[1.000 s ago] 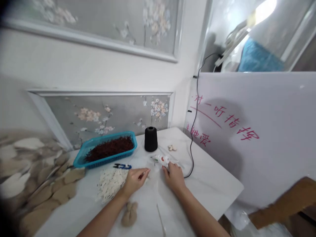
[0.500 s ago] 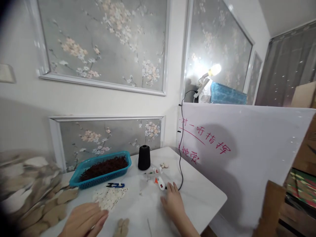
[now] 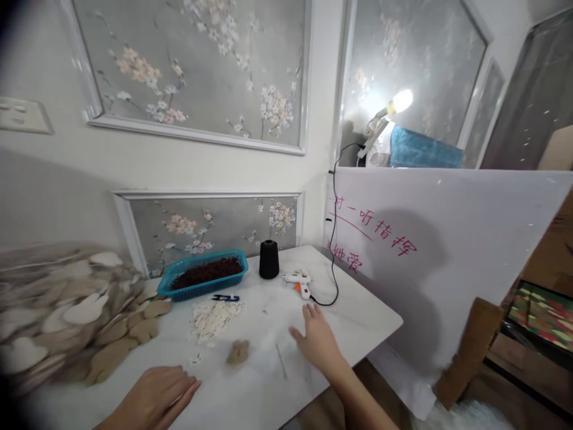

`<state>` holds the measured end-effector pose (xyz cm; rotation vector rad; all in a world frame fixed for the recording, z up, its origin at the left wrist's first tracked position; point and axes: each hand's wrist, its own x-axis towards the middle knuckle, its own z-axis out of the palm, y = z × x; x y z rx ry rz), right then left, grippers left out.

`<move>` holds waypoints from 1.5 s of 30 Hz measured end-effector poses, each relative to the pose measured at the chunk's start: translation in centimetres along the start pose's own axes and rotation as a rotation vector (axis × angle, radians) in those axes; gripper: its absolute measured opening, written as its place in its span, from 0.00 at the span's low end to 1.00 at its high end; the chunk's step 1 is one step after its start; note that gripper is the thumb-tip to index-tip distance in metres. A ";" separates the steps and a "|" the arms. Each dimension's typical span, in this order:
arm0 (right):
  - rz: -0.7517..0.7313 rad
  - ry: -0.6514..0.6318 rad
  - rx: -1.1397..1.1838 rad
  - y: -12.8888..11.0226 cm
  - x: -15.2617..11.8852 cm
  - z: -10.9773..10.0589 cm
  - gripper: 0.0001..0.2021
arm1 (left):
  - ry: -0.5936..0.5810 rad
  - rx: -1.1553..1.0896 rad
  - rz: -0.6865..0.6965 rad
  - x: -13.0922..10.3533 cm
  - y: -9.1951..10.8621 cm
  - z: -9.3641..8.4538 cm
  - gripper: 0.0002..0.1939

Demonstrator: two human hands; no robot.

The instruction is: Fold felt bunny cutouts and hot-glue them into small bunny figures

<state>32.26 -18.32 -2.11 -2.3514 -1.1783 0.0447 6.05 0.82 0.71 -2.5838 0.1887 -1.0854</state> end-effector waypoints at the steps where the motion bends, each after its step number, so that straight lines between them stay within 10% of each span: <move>1: 0.023 0.032 0.003 0.6 0.9 0.3 0.33 | -0.045 0.003 0.023 -0.2 -0.4 0.2 0.11; 5: 0.252 0.117 0.000 3.8 6.4 1.0 0.26 | -0.168 -0.024 0.002 -1.3 -1.7 1.9 0.11; 13: 0.370 -0.117 -0.024 7.2 16.1 3.6 0.28 | -0.465 -0.211 -0.132 -1.4 -4.0 6.0 0.18; 22: 0.097 0.042 0.146 7.0 13.1 4.7 0.17 | -0.831 -0.576 -0.870 2.1 -1.5 8.3 0.30; 29: 0.114 -0.049 0.810 1.7 10.3 2.4 0.23 | -0.919 -0.704 -1.051 3.5 -0.9 9.5 0.37; 38: 0.225 -0.072 1.174 -1.1 9.5 3.4 0.23 | -0.891 -0.769 -1.076 3.2 -0.2 9.8 0.18; 45: 0.288 -0.059 0.807 -0.1 8.4 4.5 0.25 | -0.560 -1.293 -1.446 1.8 -1.1 10.9 0.22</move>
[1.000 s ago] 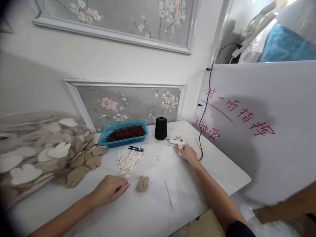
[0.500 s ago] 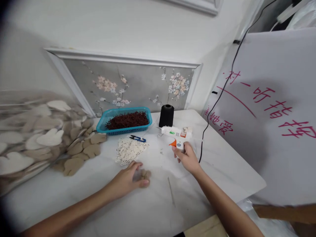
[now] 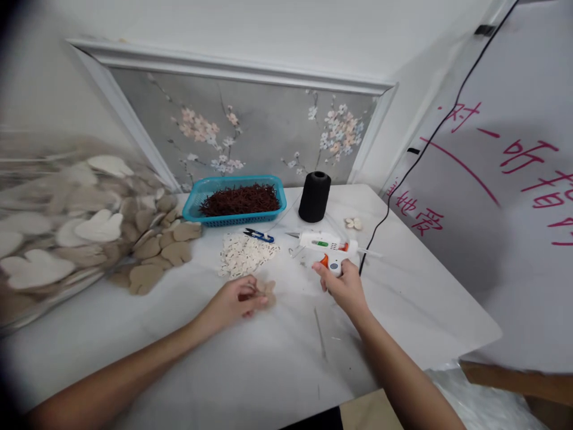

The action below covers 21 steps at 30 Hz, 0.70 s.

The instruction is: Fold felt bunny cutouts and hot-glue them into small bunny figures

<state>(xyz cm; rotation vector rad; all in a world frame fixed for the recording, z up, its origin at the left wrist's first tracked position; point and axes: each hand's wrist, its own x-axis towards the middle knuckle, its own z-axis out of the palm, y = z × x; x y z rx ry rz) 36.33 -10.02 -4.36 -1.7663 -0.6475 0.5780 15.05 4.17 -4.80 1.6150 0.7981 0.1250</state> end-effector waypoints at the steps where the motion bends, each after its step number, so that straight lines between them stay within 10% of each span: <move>1: -0.015 0.011 -0.089 0.2 -0.1 0.1 0.26 | 0.028 -0.094 -0.002 0.2 0.0 -0.2 0.22; 9: -0.166 0.079 -0.591 1.8 -1.2 1.9 0.31 | 0.246 -0.467 0.017 1.1 0.2 -0.6 0.20; 21: -0.096 -0.030 -0.640 1.9 -1.3 2.6 0.28 | 0.290 -0.350 0.030 1.0 -0.3 -0.2 0.18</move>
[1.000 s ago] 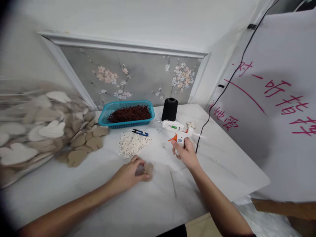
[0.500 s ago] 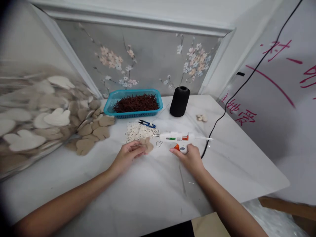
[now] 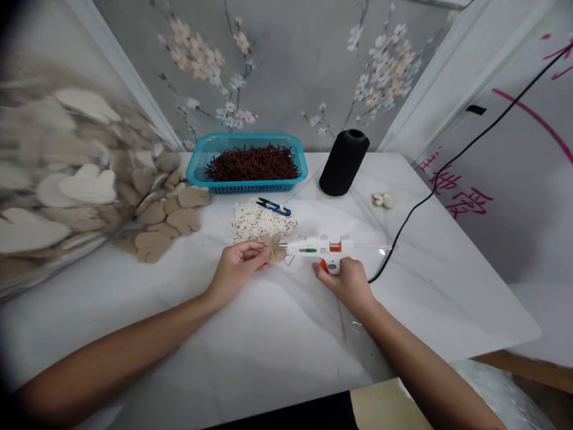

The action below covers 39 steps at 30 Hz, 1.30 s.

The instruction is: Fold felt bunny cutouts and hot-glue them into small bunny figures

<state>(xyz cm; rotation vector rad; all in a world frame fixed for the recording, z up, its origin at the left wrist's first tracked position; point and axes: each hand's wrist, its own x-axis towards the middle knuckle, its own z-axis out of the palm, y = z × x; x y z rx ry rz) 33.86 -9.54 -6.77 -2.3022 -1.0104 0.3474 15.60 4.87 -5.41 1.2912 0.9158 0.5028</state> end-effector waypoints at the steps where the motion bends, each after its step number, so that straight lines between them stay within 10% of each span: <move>1: 0.011 -0.001 0.007 0.0 0.0 0.0 0.28 | -0.004 0.000 0.003 0.0 0.0 0.0 0.18; 39: 0.074 -0.037 -0.049 0.1 -0.3 -0.1 0.22 | 0.010 0.065 0.043 -0.2 -0.4 0.3 0.18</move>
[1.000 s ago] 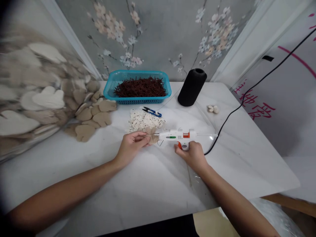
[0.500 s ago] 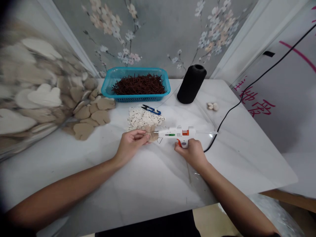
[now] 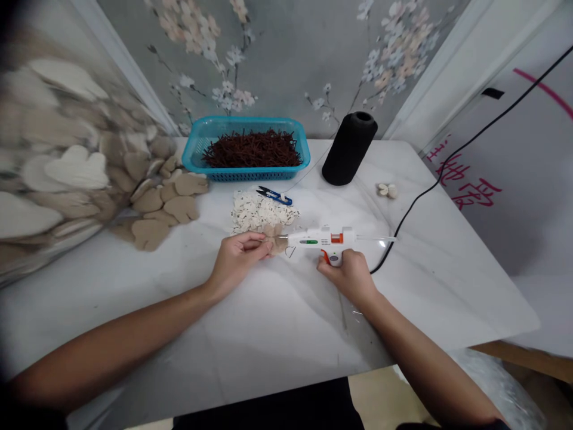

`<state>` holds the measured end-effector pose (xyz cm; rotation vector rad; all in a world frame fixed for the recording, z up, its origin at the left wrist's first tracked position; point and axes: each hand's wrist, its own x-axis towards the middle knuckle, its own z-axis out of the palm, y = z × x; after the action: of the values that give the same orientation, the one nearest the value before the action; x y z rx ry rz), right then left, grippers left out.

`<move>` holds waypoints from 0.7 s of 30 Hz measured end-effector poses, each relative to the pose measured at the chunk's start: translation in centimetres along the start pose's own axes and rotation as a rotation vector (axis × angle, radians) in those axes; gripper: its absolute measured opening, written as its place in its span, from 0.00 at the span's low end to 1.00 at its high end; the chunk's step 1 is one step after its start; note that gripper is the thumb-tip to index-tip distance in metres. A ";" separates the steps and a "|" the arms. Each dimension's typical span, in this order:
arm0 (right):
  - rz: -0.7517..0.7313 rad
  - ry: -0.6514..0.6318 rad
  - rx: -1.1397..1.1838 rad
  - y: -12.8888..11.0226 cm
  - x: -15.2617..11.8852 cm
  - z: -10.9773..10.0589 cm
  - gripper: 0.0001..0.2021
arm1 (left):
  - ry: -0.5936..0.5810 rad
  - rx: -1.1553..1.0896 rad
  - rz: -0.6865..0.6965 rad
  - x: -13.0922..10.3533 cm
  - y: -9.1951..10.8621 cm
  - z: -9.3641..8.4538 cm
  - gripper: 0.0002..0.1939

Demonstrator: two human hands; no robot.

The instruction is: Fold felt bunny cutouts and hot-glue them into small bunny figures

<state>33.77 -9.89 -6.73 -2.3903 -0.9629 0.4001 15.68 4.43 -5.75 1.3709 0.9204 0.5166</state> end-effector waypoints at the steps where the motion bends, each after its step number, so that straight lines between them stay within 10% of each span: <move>1: 0.000 -0.001 0.001 0.0 0.0 0.0 0.22 | -0.001 -0.006 -0.005 0.0 0.0 0.0 0.18; 21: -0.060 -0.024 -0.027 0.5 0.0 0.0 0.21 | 0.004 -0.021 0.002 0.0 0.0 0.1 0.17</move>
<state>34.01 -10.20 -7.00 -2.3788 -1.0549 0.3970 15.74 4.37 -5.75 1.3519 0.9151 0.5295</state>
